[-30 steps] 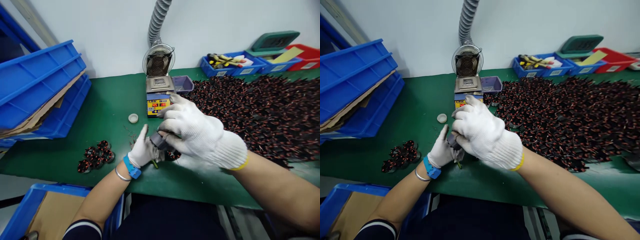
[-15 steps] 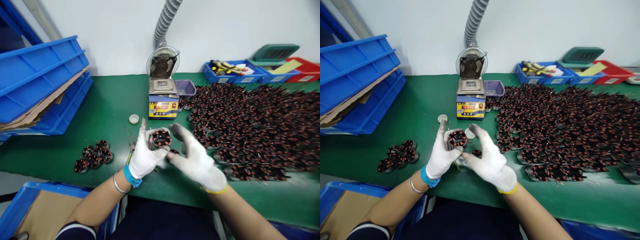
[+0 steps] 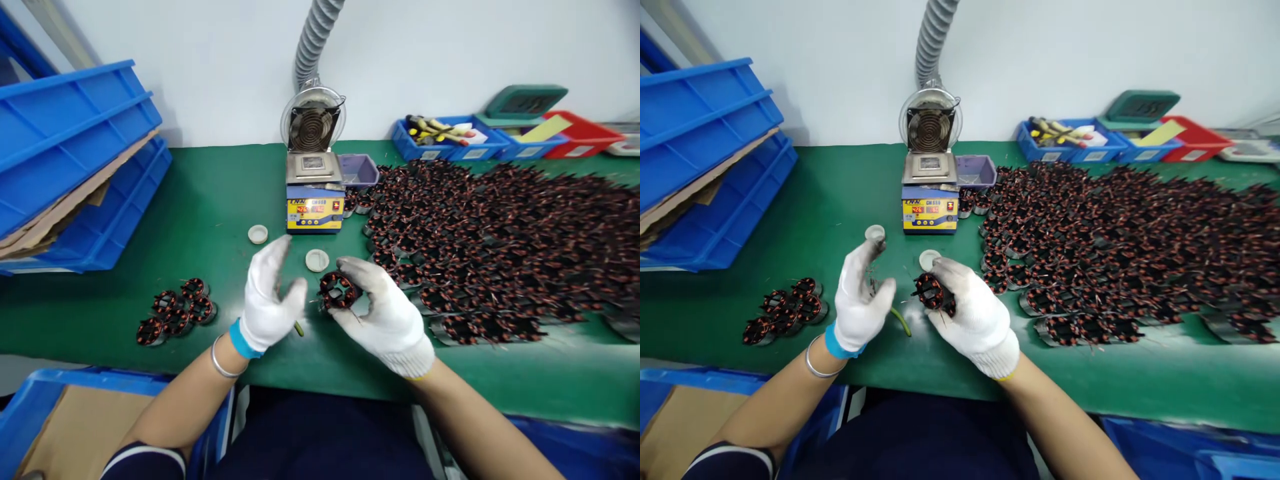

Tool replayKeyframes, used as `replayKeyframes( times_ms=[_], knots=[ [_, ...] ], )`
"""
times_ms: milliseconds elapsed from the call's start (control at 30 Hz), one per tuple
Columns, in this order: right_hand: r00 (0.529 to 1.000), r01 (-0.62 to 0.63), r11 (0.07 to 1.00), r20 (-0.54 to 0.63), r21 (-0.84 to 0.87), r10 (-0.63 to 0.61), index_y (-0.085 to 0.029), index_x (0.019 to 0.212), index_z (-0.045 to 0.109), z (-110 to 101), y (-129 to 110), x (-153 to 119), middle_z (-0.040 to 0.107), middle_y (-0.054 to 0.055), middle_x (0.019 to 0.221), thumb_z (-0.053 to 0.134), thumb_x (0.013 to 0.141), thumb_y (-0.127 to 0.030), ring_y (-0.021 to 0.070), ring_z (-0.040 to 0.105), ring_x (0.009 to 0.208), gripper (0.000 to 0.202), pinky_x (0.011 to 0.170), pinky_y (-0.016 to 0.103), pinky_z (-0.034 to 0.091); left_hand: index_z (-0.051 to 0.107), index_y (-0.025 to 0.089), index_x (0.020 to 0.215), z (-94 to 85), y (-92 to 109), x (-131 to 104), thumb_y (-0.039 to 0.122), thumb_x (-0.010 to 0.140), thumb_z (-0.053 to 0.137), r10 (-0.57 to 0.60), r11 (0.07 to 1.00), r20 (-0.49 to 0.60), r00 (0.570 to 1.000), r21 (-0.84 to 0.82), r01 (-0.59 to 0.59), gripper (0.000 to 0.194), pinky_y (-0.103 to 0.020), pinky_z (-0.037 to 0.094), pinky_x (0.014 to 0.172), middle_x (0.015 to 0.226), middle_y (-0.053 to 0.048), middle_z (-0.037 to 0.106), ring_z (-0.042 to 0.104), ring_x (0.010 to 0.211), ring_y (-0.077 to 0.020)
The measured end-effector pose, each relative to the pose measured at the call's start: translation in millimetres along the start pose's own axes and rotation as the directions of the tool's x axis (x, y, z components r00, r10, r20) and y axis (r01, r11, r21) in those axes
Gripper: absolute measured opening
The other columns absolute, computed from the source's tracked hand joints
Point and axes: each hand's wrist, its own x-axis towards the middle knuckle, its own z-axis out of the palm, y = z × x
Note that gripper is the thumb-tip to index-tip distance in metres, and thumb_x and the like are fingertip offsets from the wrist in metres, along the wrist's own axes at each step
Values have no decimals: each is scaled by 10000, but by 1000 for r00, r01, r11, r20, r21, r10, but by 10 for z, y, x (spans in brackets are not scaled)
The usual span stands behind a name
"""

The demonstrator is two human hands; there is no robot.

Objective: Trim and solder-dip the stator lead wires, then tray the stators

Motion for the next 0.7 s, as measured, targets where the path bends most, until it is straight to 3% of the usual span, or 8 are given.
replayKeyframes(
  times_ms=[67, 133, 233, 367, 433, 533, 600, 700],
  knots=[
    [997, 36, 999, 74, -18, -35, -212, 1380, 501, -17, 5, 4, 681, 150, 1258, 616, 805, -221, 301, 690, 1144, 586, 979, 455, 596, 603, 261, 1344, -34, 47, 33, 357, 853, 661, 167, 977, 218, 961, 91, -191, 503, -526, 358, 1168, 1417, -119, 592, 524, 1343, -345],
    [993, 56, 998, 108, -30, -52, -206, 1358, 527, -26, 14, 2, 689, 151, 1246, 612, 796, -210, 302, 695, 1133, 569, 972, 453, 600, 713, 213, 1106, -48, 102, 60, 382, 878, 617, 79, 961, 402, 912, 212, -176, 299, -510, 445, 1067, 1134, -131, 724, 657, 1127, -333],
    [995, 63, 997, 85, -48, -59, -205, 1329, 556, -64, 46, 5, 697, 161, 1230, 631, 781, -161, 312, 702, 1106, 555, 945, 452, 615, 668, 197, 734, -116, 181, 110, 288, 909, 508, -197, 951, 483, 853, 305, 47, 253, -361, 525, 745, 690, -69, 678, 655, 688, -218],
    [998, 54, 996, 42, -65, -52, -183, 1301, 574, -138, 129, 36, 696, 157, 1204, 654, 793, -215, 298, 697, 1097, 516, 933, 450, 619, 580, 206, 601, -333, 249, 231, 249, 826, 578, -235, 903, 775, 587, -50, 427, 228, -244, 421, 520, 562, 1, 611, 537, 507, -131],
    [998, 6, 996, 69, -91, 1, -193, 1268, 600, -157, 169, 63, 694, 150, 1205, 653, 791, -253, 300, 688, 1110, 484, 956, 467, 604, 574, 201, 613, -374, 221, 277, 317, 848, 585, -355, 802, 684, 637, -127, 584, 262, -233, 375, 469, 526, 13, 560, 482, 462, -115],
    [992, -18, 994, 123, -110, 32, -200, 1216, 624, -149, 190, 113, 696, 150, 1196, 652, 785, -295, 314, 684, 1108, 442, 948, 489, 596, 630, 188, 792, -254, 124, 263, 513, 882, 566, -542, 748, 411, 733, -163, 644, 344, -242, 385, 471, 642, -16, 621, 517, 513, -133],
    [988, 1, 993, 153, -114, 17, -201, 1199, 621, -126, 176, 141, 696, 149, 1185, 645, 784, -285, 311, 687, 1096, 424, 921, 482, 601, 636, 190, 856, -115, 66, 209, 554, 850, 606, -533, 762, 439, 723, -123, 636, 365, -255, 427, 518, 739, -30, 668, 562, 595, -155],
    [983, 20, 991, 186, -131, 5, -215, 1201, 607, -94, 164, 165, 696, 138, 1166, 635, 776, -257, 300, 688, 1078, 428, 906, 469, 601, 563, 208, 716, 20, -4, 149, 448, 861, 600, -526, 770, 496, 691, -67, 634, 283, -262, 438, 564, 641, 14, 601, 521, 584, -145]
  ],
)
